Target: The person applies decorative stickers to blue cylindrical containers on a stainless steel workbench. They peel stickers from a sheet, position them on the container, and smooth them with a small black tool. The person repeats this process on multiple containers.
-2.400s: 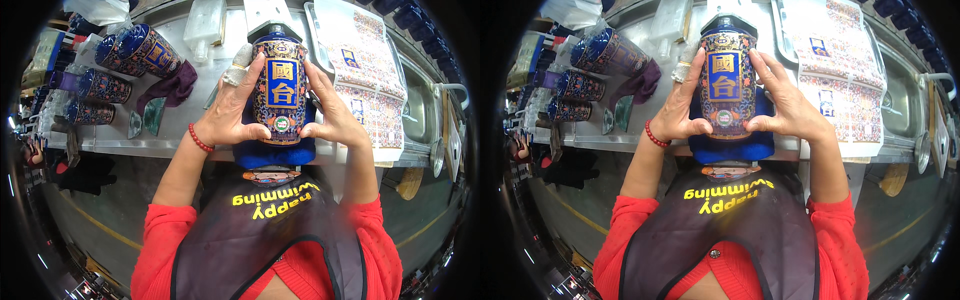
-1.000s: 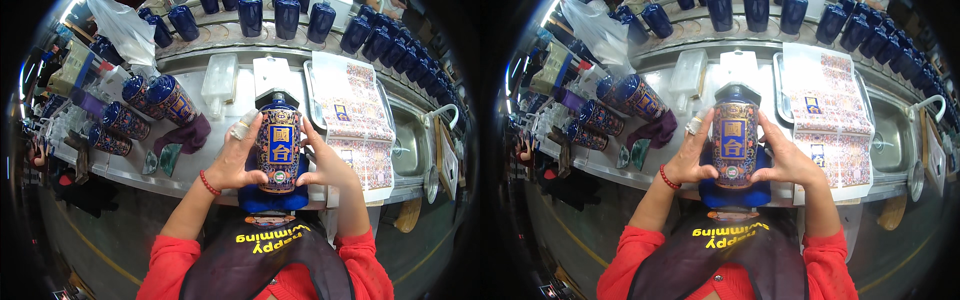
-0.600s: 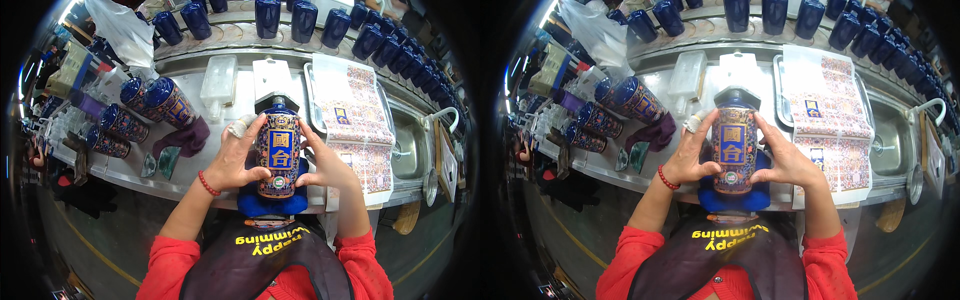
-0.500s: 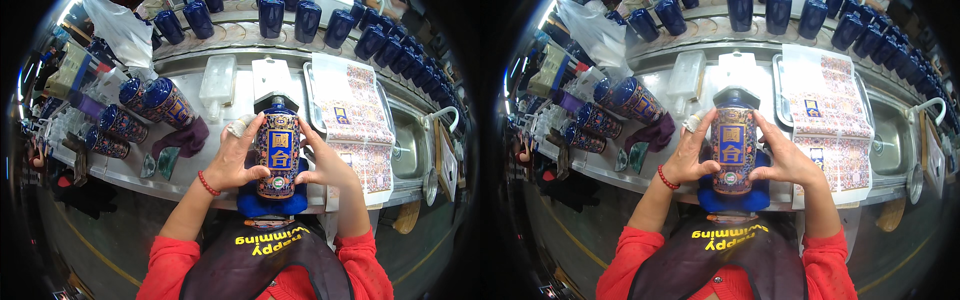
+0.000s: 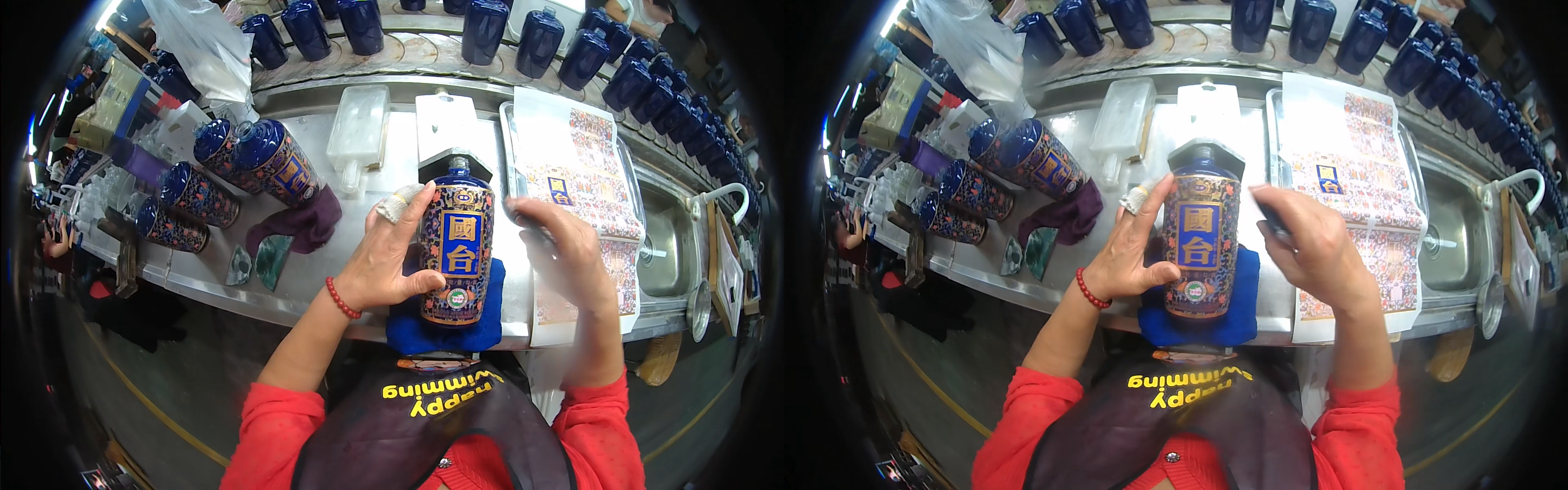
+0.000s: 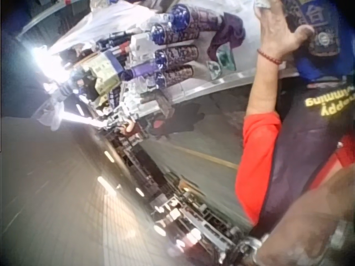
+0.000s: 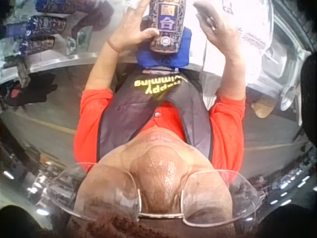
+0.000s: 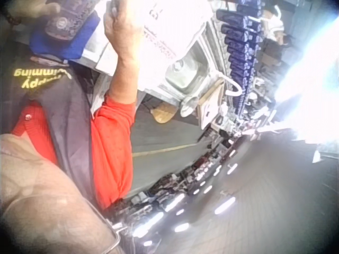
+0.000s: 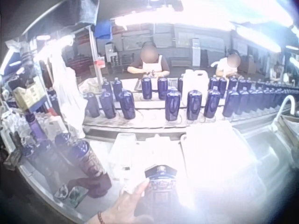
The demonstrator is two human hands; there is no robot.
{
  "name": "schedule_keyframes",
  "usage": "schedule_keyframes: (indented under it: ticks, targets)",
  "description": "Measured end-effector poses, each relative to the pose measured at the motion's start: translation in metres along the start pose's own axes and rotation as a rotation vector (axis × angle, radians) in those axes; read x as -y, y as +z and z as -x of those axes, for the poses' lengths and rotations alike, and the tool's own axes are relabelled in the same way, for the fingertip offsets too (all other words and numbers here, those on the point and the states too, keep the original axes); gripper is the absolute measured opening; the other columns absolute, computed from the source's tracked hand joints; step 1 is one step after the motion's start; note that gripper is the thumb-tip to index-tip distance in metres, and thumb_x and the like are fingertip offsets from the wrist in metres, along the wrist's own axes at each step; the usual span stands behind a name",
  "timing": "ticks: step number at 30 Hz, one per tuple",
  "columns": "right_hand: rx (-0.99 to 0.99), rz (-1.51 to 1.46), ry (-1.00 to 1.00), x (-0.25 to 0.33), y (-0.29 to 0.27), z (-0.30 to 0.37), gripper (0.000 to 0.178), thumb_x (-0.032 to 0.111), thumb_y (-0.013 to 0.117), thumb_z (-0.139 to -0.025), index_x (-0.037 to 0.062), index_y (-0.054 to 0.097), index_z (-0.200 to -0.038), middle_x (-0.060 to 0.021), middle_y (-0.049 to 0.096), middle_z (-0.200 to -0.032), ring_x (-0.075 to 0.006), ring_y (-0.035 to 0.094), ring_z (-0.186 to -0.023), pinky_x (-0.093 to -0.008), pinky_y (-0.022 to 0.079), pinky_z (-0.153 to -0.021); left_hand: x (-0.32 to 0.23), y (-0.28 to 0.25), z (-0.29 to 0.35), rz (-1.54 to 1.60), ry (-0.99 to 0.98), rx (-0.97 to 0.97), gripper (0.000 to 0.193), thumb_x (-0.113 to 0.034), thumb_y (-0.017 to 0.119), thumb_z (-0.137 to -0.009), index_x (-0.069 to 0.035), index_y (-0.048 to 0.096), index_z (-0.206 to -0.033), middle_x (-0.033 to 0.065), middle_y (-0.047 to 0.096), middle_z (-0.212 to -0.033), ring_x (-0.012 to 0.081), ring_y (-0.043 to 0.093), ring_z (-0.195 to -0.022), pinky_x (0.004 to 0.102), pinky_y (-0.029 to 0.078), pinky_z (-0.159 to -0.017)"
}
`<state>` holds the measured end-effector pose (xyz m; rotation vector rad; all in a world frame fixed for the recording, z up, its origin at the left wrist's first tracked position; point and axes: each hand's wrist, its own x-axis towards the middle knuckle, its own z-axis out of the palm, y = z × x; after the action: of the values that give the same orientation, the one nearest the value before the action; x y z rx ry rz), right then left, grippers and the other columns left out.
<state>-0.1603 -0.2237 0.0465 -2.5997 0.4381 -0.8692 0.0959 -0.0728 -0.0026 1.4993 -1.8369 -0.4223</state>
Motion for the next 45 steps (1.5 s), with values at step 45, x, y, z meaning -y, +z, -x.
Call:
schedule_keyframes:
  ticks: [45]
  targets:
    - [-0.124, -0.623, 0.7, 0.017, 0.048, -0.008, 0.028, 0.026, 0.071, -0.098, -0.0007, 0.063, -0.101, -0.0024, 0.065, -0.08, -0.0071, 0.058, -0.072, -0.0237, 0.048, -0.064, -0.009, 0.038, 0.001, 0.175, -0.082, -0.452, 0.082, -0.061, 0.038, -0.104, 0.008, 0.041, -0.15, 0.0266, 0.055, -0.138, 0.0395, 0.05, -0.128, 0.049, 0.028, -0.113]
